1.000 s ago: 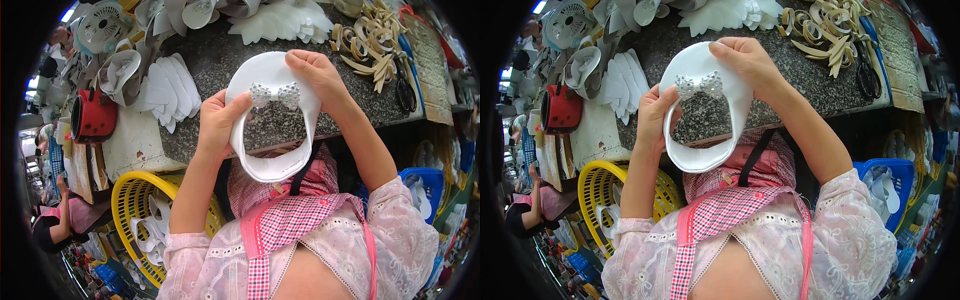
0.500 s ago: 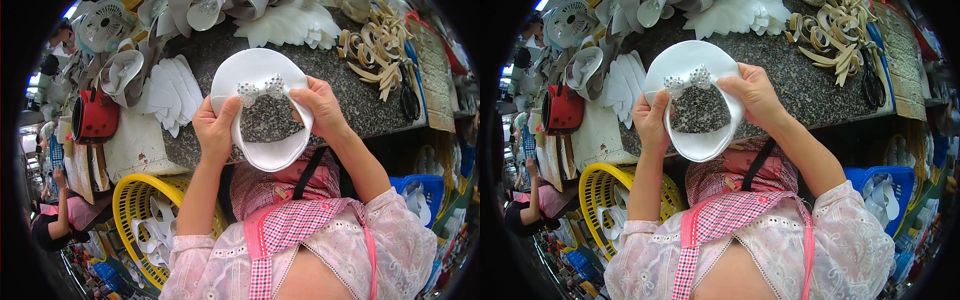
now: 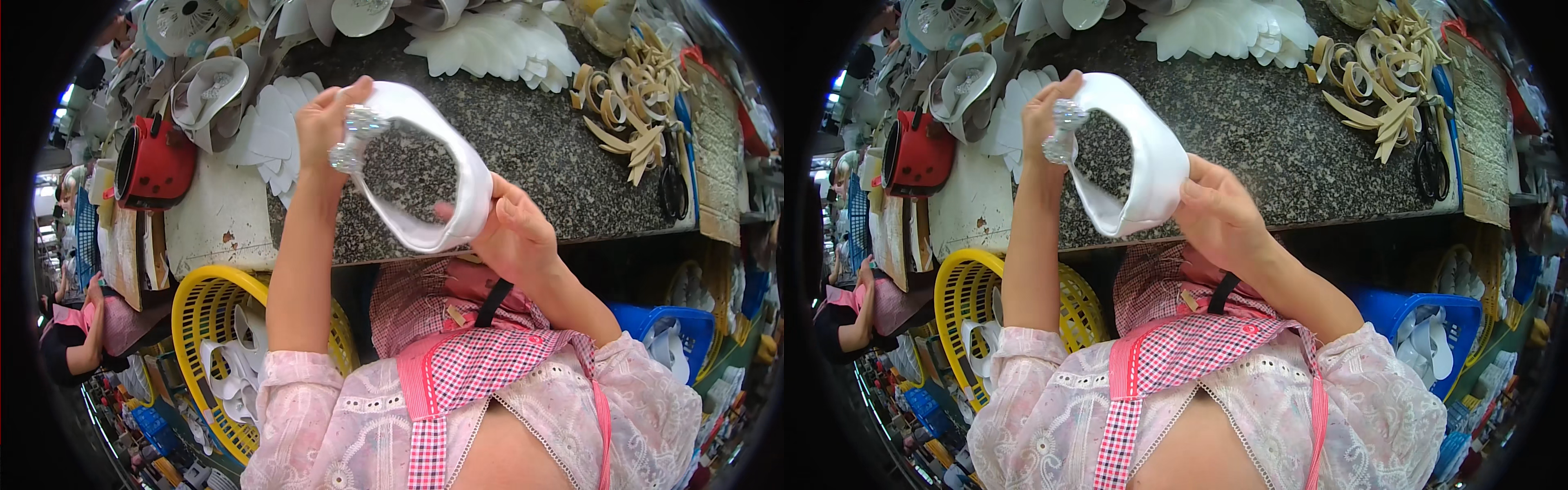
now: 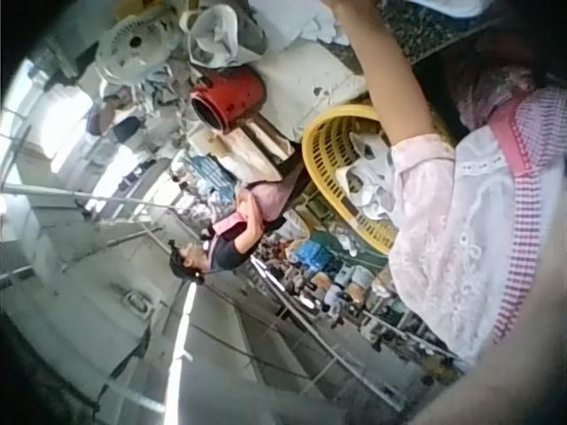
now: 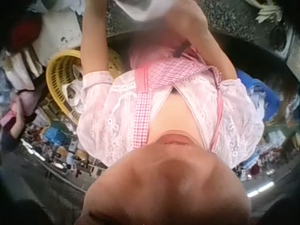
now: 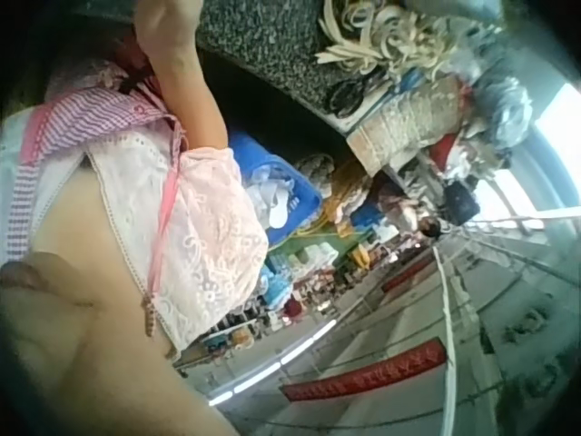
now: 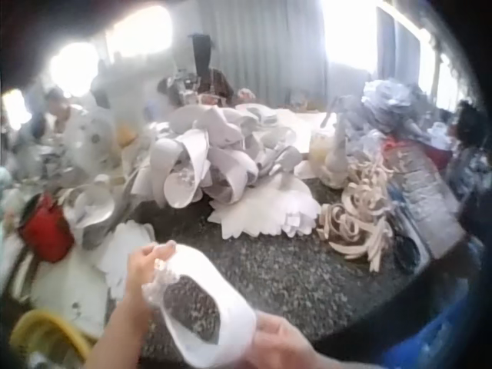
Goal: The person assembles shoe components by applying adhesive to the shoe upper and shoe sole with an applicator stick, then pressing the shoe liner into place.
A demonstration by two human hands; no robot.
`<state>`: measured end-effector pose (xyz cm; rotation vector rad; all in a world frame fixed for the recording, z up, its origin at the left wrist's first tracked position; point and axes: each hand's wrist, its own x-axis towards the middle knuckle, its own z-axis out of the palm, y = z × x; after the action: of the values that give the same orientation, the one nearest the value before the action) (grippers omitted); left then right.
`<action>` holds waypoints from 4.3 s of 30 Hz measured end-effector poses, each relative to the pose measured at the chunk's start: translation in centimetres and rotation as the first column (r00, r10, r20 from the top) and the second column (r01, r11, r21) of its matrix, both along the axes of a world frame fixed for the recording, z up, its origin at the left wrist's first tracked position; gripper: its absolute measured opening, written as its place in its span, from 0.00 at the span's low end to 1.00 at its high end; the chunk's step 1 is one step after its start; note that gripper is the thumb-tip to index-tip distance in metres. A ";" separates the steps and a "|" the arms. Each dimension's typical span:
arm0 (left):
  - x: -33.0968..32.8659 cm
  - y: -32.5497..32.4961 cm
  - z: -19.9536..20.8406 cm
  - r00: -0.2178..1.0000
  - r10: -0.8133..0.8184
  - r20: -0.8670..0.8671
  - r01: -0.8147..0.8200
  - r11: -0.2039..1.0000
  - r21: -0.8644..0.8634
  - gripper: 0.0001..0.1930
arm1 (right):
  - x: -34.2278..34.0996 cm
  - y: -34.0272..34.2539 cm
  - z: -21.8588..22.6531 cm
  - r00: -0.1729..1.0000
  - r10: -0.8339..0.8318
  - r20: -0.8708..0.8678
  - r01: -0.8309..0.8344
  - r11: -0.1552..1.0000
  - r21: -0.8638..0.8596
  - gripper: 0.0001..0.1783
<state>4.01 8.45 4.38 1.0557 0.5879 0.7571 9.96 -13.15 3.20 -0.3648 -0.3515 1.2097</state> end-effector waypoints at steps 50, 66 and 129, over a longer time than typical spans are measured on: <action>-1.2 -5.9 2.3 0.840 -0.119 0.530 0.410 0.780 -0.473 0.26 | 4.3 3.1 1.4 0.985 -0.013 -0.174 0.076 0.928 0.364 0.15; -2.7 -4.7 -2.0 0.871 -0.115 -0.477 0.489 0.139 0.861 0.14 | 6.5 1.7 -2.6 -0.437 -0.220 0.872 0.289 0.884 0.368 0.13; -3.0 -5.2 -4.5 0.881 0.155 -0.448 0.415 0.202 0.887 0.08 | 1.3 0.9 -4.7 -0.624 0.000 0.781 0.311 0.918 0.248 0.16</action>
<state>0.97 3.20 -0.09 2.5766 0.3093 0.6869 11.31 -12.22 -1.46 -1.7910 -1.8451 -0.1110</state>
